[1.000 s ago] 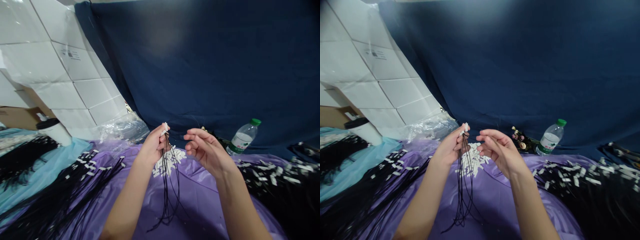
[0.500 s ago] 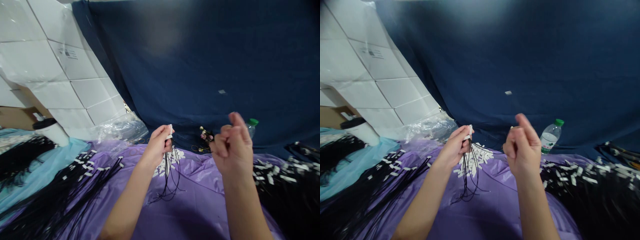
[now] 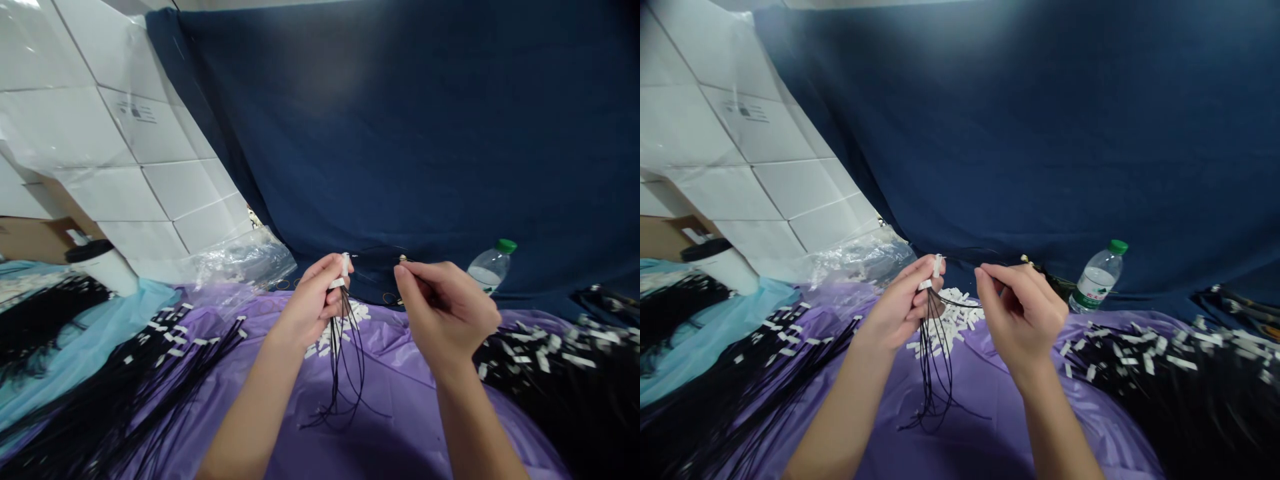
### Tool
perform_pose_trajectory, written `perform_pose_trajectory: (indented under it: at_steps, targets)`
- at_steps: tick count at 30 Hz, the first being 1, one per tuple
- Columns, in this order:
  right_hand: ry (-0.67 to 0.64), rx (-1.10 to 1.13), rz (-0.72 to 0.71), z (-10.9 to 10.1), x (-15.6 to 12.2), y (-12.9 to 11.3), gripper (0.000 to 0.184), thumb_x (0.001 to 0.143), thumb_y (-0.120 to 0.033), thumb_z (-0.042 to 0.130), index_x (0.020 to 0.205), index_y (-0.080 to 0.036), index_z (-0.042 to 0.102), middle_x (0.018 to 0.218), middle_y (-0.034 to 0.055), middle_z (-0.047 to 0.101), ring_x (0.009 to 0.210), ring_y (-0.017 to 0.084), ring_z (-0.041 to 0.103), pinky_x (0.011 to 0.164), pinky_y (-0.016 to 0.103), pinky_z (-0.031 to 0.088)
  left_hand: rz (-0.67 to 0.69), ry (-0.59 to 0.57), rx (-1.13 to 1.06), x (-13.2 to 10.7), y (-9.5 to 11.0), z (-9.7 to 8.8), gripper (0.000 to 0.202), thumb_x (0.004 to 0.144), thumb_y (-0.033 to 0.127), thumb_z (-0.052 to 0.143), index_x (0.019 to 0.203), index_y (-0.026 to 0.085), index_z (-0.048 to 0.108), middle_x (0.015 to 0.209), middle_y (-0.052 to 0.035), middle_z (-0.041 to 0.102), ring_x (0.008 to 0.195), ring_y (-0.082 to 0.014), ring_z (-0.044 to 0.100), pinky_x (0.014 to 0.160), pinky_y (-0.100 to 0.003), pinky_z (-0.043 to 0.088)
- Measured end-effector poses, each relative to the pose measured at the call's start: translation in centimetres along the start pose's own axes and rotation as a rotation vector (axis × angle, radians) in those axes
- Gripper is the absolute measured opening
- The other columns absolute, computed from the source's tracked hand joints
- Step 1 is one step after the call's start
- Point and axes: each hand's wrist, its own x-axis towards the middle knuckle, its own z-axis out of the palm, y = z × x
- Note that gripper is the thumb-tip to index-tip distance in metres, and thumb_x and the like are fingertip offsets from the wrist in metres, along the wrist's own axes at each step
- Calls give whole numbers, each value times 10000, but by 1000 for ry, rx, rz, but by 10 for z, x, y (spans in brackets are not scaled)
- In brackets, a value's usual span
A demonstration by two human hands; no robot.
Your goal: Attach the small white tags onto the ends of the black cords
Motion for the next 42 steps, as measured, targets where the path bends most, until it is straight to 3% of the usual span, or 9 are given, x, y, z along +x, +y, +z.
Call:
perform_pose_trajectory:
  at_steps: [8,18,27,34,42]
  targets:
    - [-32,-40,-109,2,-6,0,151,791,-132,679,878,-255,681,664,-23,643,512,114,521,485,279,415,-22,-72,-39,-6,3,1,206,891,348,579,801,164,552,511,95,366,322,26,170,344,-124,134]
    - [6,-4,-264,2,0,-1,161,776,-78,694,856,-216,674,617,-43,607,476,77,515,444,218,408,-1,-58,-7,-9,5,3,219,884,374,578,816,170,536,551,95,390,328,32,175,339,-113,143]
    - [-103,-85,-244,-9,5,-8,103,790,-69,663,799,-170,647,562,-55,488,453,46,391,445,207,359,108,-64,179,-6,1,2,251,848,429,619,802,188,565,596,81,378,370,14,238,332,-106,146]
    - [-150,-100,-345,-10,4,-5,186,808,-78,683,939,-210,688,751,-1,661,589,83,588,545,209,483,83,-156,207,-11,-5,7,256,864,431,594,792,191,539,590,81,351,377,6,239,339,-108,156]
    - [-145,-28,-362,-8,4,-2,206,812,-42,674,923,-216,675,809,8,670,689,116,647,635,230,542,-15,-230,101,-11,-8,10,261,847,435,618,824,200,505,620,84,369,392,5,191,332,-91,149]
